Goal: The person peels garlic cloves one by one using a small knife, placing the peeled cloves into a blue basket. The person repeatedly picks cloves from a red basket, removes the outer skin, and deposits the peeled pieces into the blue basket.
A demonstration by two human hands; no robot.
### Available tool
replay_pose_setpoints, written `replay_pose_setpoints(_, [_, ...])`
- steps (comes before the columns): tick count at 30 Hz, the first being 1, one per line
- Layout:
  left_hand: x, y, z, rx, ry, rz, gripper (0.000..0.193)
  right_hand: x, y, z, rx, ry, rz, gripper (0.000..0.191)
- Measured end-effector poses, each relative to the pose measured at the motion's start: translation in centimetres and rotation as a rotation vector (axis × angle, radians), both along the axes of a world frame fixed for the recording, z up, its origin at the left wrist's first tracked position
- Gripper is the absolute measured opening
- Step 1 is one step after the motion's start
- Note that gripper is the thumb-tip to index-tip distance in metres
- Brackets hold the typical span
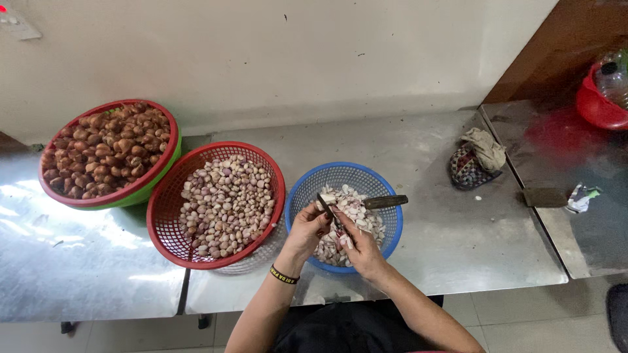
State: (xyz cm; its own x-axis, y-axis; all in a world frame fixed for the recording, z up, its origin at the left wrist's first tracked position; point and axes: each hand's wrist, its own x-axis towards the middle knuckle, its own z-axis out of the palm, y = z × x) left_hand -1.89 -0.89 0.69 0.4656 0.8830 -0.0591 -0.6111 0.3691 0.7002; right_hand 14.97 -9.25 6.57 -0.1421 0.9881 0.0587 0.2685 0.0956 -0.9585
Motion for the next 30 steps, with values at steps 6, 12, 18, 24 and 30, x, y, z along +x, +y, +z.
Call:
replay_pose_setpoints(6, [0.7,-0.7,-1.6,-0.095,0.013,-0.069,0.017,0.1,1.1,-0.1,-0.022,-0.051,-0.062,0.061])
replay_pose_setpoints(12, [1.2,0.0,-1.5,-0.192,0.062,0.014,0.019,0.4,1.8,-1.5,-0.085,-0.032,-0.092,0.055])
replay_pose_setpoints(18, [0.9,0.7,-0.6,-0.070,-0.133,0.013,0.016,0.3,0.0,-1.3,-0.033,-0.008,-0.011,0.063])
replay_pose_setpoints(24, [1.3,-0.2,-0.7,-0.093,-0.099,-0.015,0.021,0.1,0.7,0.2,-0.150,-0.110,-0.055,0.057])
replay_pose_setpoints(30, [1.5,-0.4,-1.3,-0.134,-0.113,-0.073,0.018,0.7,2.0,-1.4,0.256,-0.125,-0.024,0.055])
